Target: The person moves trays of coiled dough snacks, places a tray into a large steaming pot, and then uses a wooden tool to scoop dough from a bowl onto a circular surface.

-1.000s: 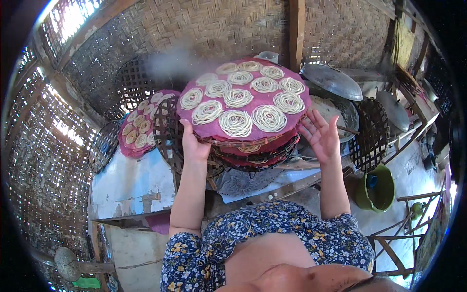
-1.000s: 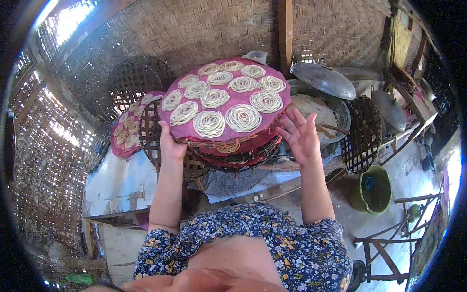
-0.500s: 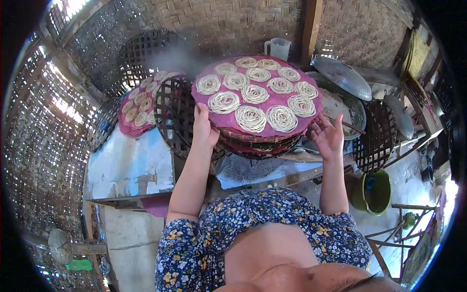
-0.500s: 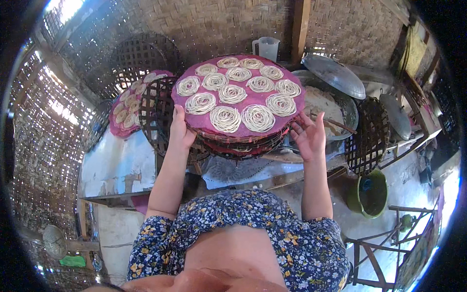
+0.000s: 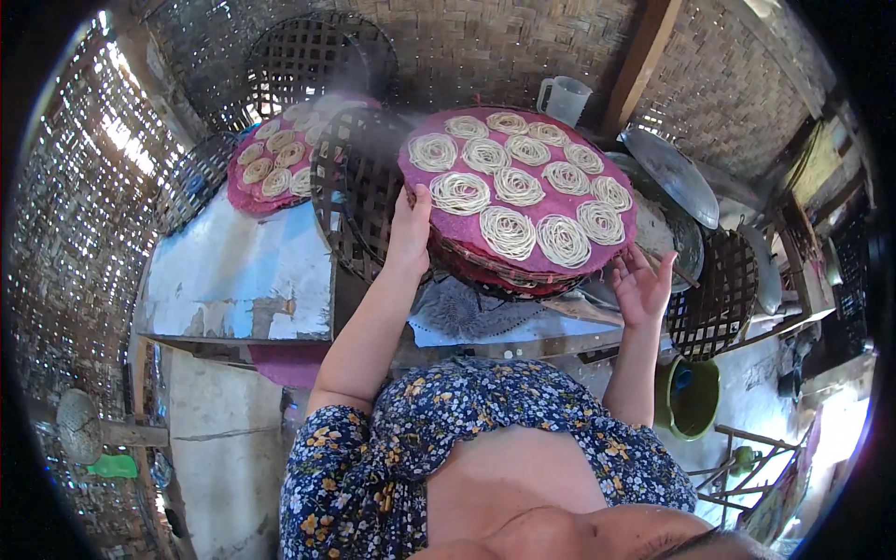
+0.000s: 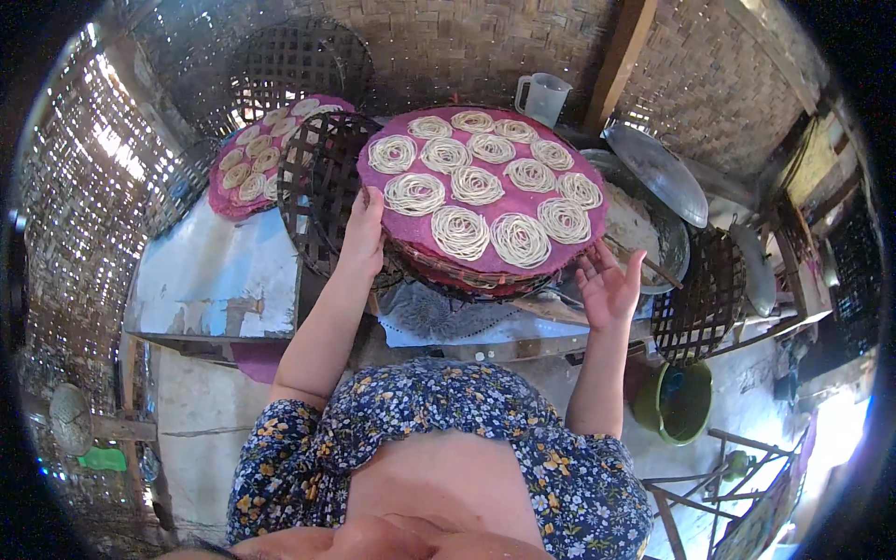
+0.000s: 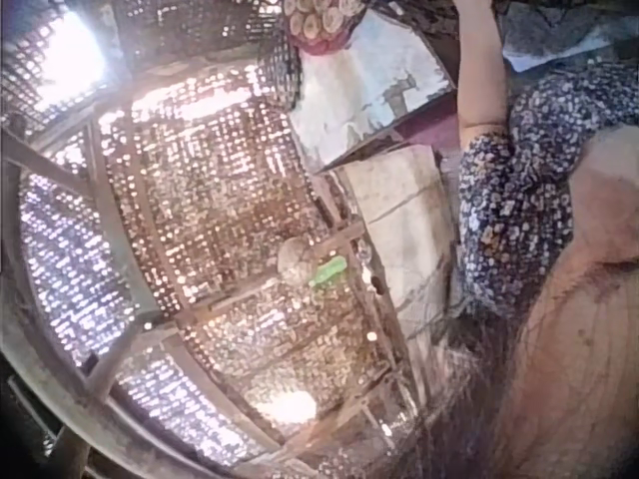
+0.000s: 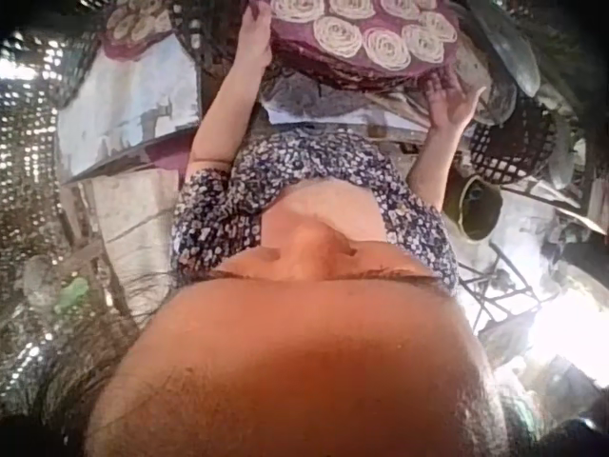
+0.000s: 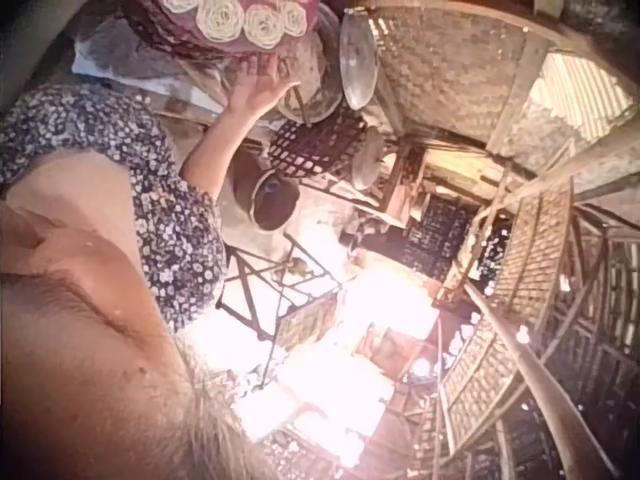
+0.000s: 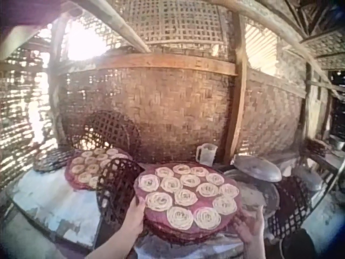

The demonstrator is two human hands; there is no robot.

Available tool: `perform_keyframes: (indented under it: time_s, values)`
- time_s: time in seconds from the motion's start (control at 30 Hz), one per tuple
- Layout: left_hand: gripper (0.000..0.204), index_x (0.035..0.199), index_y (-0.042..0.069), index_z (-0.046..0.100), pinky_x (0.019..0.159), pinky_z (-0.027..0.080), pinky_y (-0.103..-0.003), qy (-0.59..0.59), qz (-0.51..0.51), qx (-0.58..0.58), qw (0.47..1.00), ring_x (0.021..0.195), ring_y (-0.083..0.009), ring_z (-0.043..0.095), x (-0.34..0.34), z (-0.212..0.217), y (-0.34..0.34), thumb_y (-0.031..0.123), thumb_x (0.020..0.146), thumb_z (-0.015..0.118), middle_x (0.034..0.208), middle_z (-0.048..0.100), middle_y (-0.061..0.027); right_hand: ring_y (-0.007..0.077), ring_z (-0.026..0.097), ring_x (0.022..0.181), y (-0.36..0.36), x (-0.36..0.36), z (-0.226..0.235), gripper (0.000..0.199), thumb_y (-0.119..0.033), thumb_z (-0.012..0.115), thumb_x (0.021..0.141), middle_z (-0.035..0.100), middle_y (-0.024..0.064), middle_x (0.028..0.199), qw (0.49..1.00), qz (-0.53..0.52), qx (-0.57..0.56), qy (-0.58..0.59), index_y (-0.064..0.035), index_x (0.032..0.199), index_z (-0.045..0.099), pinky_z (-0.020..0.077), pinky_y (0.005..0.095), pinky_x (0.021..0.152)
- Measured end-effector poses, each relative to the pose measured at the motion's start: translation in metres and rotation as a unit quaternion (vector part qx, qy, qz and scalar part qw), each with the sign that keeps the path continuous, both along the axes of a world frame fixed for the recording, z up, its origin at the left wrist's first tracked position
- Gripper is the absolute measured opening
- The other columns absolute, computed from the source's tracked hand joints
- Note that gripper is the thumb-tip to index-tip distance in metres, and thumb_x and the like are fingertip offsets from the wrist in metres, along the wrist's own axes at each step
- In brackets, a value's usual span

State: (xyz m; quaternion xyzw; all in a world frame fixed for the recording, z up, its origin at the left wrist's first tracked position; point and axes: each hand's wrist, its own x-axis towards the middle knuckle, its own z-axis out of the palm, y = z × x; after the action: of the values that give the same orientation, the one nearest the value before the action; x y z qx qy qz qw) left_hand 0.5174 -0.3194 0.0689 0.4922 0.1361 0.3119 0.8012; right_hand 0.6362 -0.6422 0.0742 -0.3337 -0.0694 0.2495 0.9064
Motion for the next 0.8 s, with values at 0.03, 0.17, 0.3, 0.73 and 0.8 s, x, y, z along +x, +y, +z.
perform_keyframes:
  time_s: [0.03,0.17,0.3,0.73,0.8]
  values:
    - [0.043,0.126,0.006,0.034,0.093,0.034,-0.031,-0.003,0.005,-0.005,1.0,0.109,-0.0149,0.044,-0.001,-0.002,0.002,0.03,0.091,0.042,0.121,0.045,-0.0048,0.0226,0.052,0.088,0.001,0.0,-0.001,0.079,-0.064,0.042,0.077,0.052,0.0111,0.103,1.0,0.005,-0.005,-0.003,0.0055,0.116,0.042,0.0446,0.0317,0.072]
    - [0.042,0.123,0.002,0.038,0.092,0.033,-0.03,0.016,0.024,0.003,1.0,0.107,-0.0142,0.044,-0.005,0.002,-0.007,0.028,0.091,0.043,0.119,0.047,-0.0063,0.024,0.051,0.09,0.0,-0.002,0.001,0.08,-0.063,0.043,0.077,0.052,0.012,0.104,1.0,0.014,0.01,0.006,0.0075,0.115,0.042,0.0447,0.032,0.071]
    - [0.041,0.123,0.003,0.041,0.091,0.034,-0.03,0.043,0.038,0.053,0.997,0.106,-0.0167,0.046,-0.005,-0.013,-0.002,0.025,0.089,0.048,0.119,0.048,-0.0086,0.0236,0.05,0.091,0.0,-0.001,-0.004,0.077,-0.061,0.045,0.077,0.052,0.0124,0.104,1.0,0.017,0.007,0.015,0.0067,0.114,0.043,0.0426,0.0318,0.074]
    - [0.047,0.112,0.007,0.049,0.078,0.037,-0.027,0.115,0.059,-0.022,0.991,0.088,-0.0133,0.048,-0.026,-0.018,-0.004,0.047,0.088,0.04,0.101,0.054,-0.0061,0.0191,0.054,0.08,-0.004,-0.004,-0.017,0.061,-0.053,0.047,0.081,0.057,0.0086,0.097,0.997,-0.05,-0.031,0.053,-0.0015,0.113,0.049,0.046,0.0293,0.066]
    - [0.045,0.109,0.008,0.05,0.072,0.039,-0.025,0.154,0.104,-0.034,0.982,0.079,-0.011,0.05,-0.036,-0.025,-0.013,0.046,0.088,0.039,0.094,0.056,-0.0034,0.0179,0.055,0.077,-0.009,-0.006,-0.024,0.057,-0.051,0.048,0.081,0.058,0.0076,0.094,0.996,-0.062,-0.046,0.055,-0.0032,0.112,0.05,0.0466,0.0286,0.064]
